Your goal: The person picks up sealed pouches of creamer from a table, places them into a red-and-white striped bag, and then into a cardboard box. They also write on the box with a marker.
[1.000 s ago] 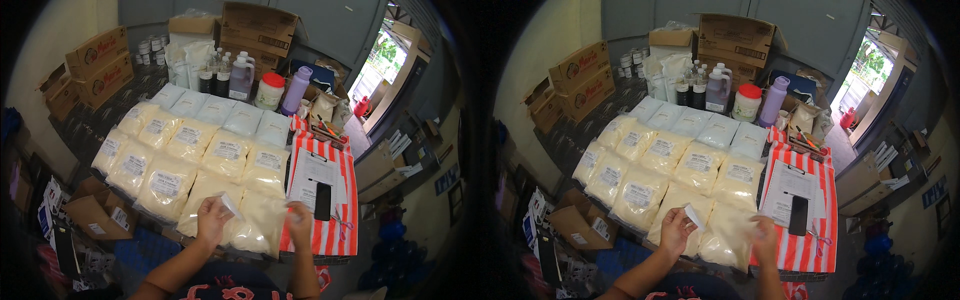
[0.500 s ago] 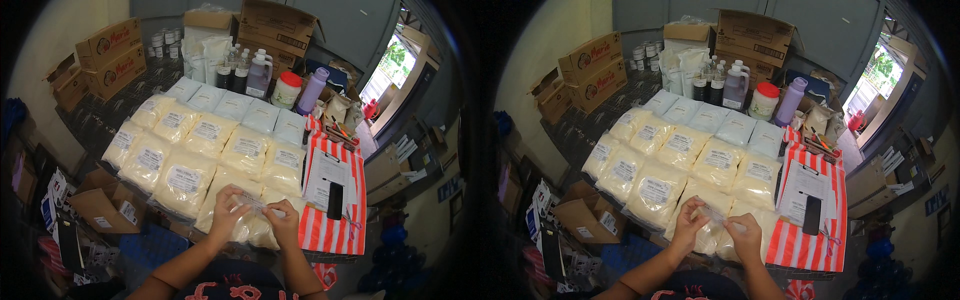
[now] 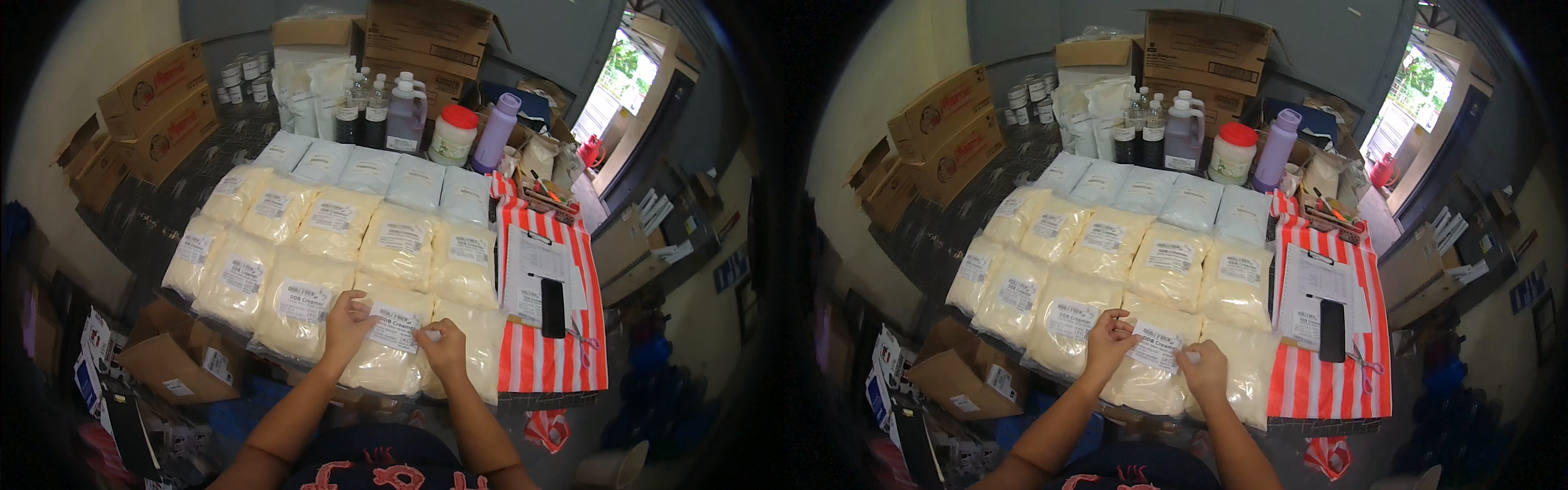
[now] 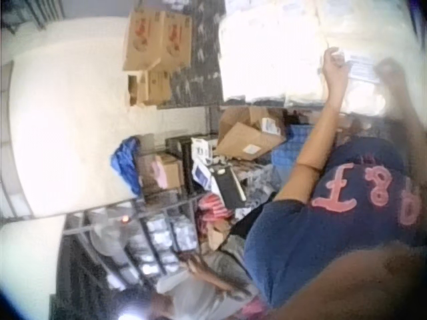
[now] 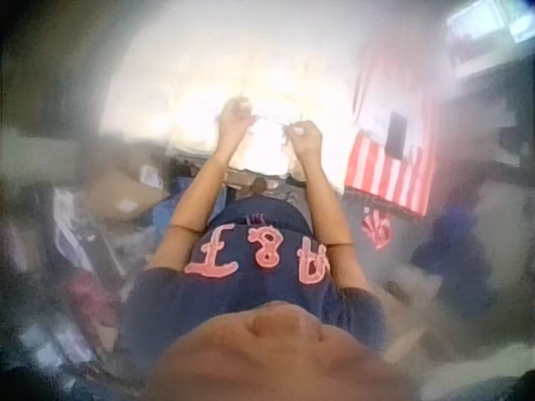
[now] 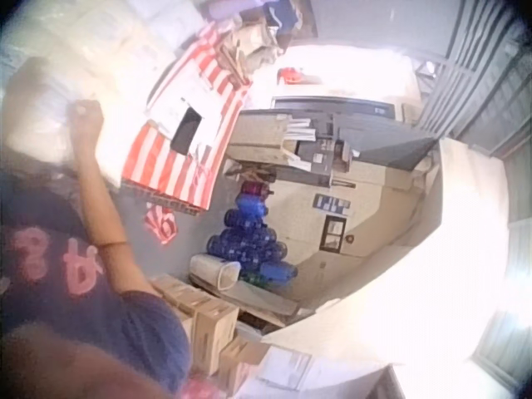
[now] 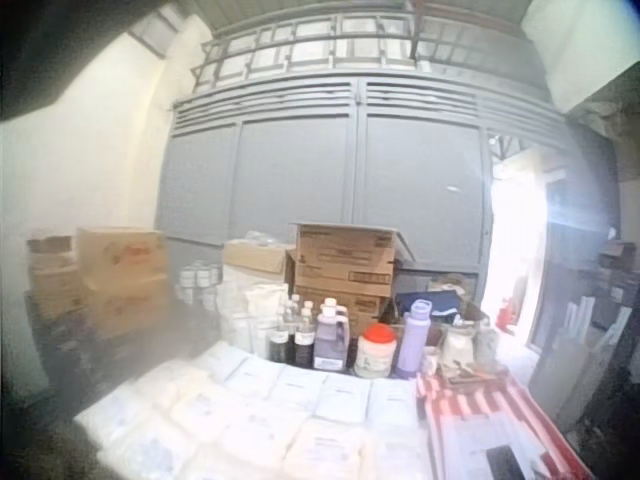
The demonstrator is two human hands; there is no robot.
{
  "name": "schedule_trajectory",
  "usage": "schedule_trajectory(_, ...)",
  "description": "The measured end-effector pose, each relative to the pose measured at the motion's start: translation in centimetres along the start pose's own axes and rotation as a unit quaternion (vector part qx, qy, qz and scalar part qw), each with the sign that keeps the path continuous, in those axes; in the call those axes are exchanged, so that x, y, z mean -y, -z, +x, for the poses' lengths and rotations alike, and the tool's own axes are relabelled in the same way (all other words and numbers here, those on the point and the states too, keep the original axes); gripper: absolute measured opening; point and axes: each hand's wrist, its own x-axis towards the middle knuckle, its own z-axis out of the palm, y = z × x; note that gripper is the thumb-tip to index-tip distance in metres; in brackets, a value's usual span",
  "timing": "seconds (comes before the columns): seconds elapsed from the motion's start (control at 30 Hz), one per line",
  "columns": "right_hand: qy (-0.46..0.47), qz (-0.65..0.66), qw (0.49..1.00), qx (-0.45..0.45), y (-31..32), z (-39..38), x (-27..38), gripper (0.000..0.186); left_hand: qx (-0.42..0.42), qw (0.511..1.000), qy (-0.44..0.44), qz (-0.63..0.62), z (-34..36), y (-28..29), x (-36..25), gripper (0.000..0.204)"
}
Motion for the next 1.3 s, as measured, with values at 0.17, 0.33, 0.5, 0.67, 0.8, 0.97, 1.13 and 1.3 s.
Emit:
schedule_trajectory(0.17,0.003,-0.029,0.999,-0.014,-0.4,0.7,0.2,0.027,-0.009,0.998,-0.003,0.058,0.8,0.4,1.1,0.045)
schedule_trajectory(0.33,-0.021,-0.035,0.999,-0.03,-1.1,1.0,0.4,0.025,-0.015,0.999,-0.029,0.032,1.0,0.2,1.3,0.04)
schedule_trajectory(0.5,-0.018,-0.082,0.996,-0.037,-1.6,0.8,0.7,0.024,-0.021,0.998,-0.047,0.029,1.4,0.0,1.7,0.037)
schedule_trajectory(0.67,-0.029,-0.138,0.99,-0.024,-1.8,0.8,1.0,0.024,-0.014,0.997,-0.04,0.069,1.3,-0.2,1.3,0.038)
schedule_trajectory(0.8,-0.006,-0.142,0.989,-0.03,-1.8,1.0,0.8,0.024,-0.034,0.987,-0.044,0.152,0.9,-0.4,0.5,0.039)
schedule_trajectory(0.97,0.024,-0.06,0.998,-0.021,-0.7,1.1,0.2,0.026,-0.093,0.961,-0.102,0.24,0.1,-0.1,-0.8,0.041)
schedule_trajectory(1.13,-0.152,0.218,0.964,0.005,5.2,1.3,-1.4,0.022,-0.027,0.879,-0.237,0.412,-1.4,-2.3,-2.4,0.05)
schedule_trajectory(1.3,-0.163,0.45,0.872,-0.104,13.8,2.2,-5.9,0.019,0.121,0.8,-0.235,0.538,-2.6,-7.7,-1.9,0.064)
